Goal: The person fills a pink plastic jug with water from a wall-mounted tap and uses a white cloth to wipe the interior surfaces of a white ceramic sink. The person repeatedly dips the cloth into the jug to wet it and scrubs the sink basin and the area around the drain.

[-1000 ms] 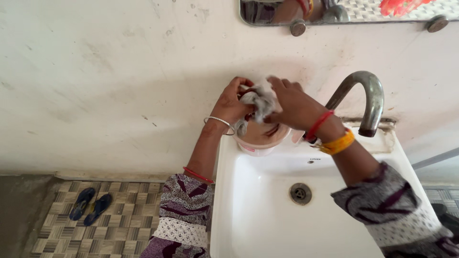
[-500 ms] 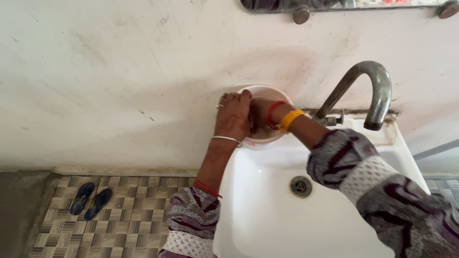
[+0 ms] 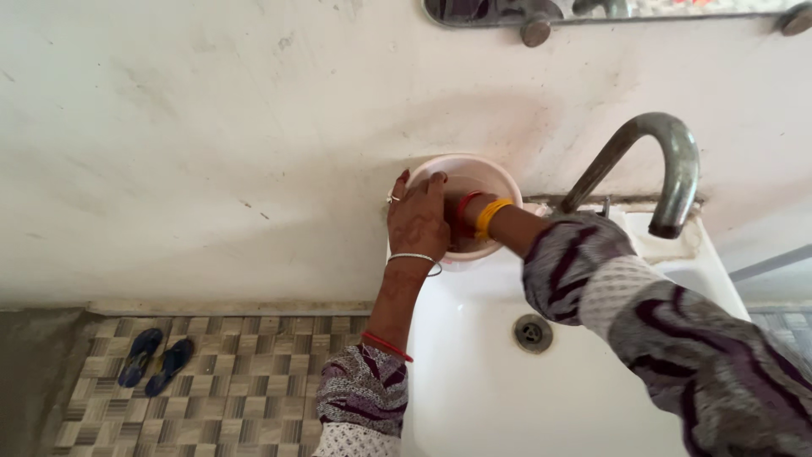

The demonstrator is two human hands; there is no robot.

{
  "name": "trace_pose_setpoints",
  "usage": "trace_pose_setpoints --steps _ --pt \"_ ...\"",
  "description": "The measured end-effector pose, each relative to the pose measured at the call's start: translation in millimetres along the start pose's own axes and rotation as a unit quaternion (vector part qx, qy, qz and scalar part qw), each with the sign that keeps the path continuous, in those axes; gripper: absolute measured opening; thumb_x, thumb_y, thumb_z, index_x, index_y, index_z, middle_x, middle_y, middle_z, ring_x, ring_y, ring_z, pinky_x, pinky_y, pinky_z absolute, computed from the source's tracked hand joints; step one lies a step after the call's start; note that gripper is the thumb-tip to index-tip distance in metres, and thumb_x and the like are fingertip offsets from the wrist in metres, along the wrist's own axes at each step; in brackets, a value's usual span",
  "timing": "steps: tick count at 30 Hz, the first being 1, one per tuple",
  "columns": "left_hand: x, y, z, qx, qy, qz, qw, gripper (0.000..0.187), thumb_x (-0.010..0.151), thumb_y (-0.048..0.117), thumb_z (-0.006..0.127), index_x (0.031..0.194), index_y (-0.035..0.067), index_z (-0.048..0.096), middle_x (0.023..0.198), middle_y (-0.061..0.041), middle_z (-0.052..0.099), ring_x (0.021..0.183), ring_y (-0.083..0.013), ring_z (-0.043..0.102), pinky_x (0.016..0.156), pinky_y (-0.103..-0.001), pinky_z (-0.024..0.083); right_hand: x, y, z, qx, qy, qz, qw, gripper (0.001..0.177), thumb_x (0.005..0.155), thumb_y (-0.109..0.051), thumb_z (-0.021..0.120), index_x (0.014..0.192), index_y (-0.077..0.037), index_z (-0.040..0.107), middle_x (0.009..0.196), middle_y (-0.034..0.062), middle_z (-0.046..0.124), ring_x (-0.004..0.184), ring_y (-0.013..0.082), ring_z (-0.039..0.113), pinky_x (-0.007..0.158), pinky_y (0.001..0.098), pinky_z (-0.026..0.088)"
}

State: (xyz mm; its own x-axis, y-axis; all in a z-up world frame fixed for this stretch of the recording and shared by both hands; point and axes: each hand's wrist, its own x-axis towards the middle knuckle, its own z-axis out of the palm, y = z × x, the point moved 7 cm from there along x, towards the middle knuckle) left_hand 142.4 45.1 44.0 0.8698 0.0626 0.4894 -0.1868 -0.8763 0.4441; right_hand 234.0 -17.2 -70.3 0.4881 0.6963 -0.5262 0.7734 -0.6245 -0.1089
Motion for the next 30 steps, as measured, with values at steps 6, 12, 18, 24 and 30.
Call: trace_pose_setpoints --steps 6,12,18,24,30 --pt "3.4 2.0 -5.3 -0.02 -0.067 -0.035 0.997 0.063 0.071 0.002 0.068 0.132 0.006 0.055 0.103 -0.015 0.072 0.104 -0.0302 0.068 0.125 -0.045 0.026 -14.7 9.4 -30.2 -0.018 -0.015 0.024 0.999 0.041 0.087 -0.023 0.066 0.127 -0.013 0.072 0.134 0.0115 0.073 0.122 0.0256 0.067 0.105 0.038 0.052" --pt "2.2 -3.0 1.5 0.001 -0.022 -0.011 1.0 0.058 0.074 -0.004 0.059 0.132 0.007 0.057 0.11 -0.014 0.072 0.107 -0.0292 0.069 0.125 -0.044 0.027 -19.9 -30.6 -7.9 0.019 -0.019 0.028 0.999 0.046 0.079 -0.021 0.074 0.124 -0.014 0.072 0.131 0.0103 0.072 0.121 0.0269 0.066 0.104 0.0399 0.052" --pt "3.8 -10.3 10.1 -0.047 -0.017 -0.007 0.999 0.062 0.071 -0.006 0.06 0.131 0.006 0.056 0.122 -0.014 0.07 0.121 -0.0265 0.062 0.124 -0.044 0.025 -37.0 -19.3 -25.2 0.026 -0.029 0.035 0.999 0.052 0.071 -0.019 0.082 0.122 -0.015 0.072 0.128 0.009 0.072 0.12 0.0282 0.065 0.102 0.0418 0.051" --pt "10.8 -15.7 -22.0 -0.368 -0.082 0.009 0.926 0.085 0.076 -0.01 0.065 0.154 0.005 0.036 0.15 -0.016 0.054 0.146 -0.0299 0.045 0.125 -0.04 0.029 -108.4 -4.3 -116.6 0.11 0.28 0.014 0.954 0.042 0.078 -0.008 0.068 0.118 -0.014 0.075 0.107 0.0181 0.07 0.1 0.0369 0.068 0.09 0.0436 0.055" --pt "17.4 15.1 -29.6 -0.436 -0.109 -0.055 0.892 0.113 0.071 0.009 0.091 0.157 0.01 0.018 0.149 -0.013 0.048 0.138 -0.0234 0.046 0.112 -0.035 0.041 -198.8 -31.7 -186.2 0.071 0.468 -0.056 0.879 0.018 0.077 -0.008 0.07 0.095 -0.003 0.072 0.101 0.0148 0.07 0.095 0.035 0.066 0.084 0.0435 0.055"
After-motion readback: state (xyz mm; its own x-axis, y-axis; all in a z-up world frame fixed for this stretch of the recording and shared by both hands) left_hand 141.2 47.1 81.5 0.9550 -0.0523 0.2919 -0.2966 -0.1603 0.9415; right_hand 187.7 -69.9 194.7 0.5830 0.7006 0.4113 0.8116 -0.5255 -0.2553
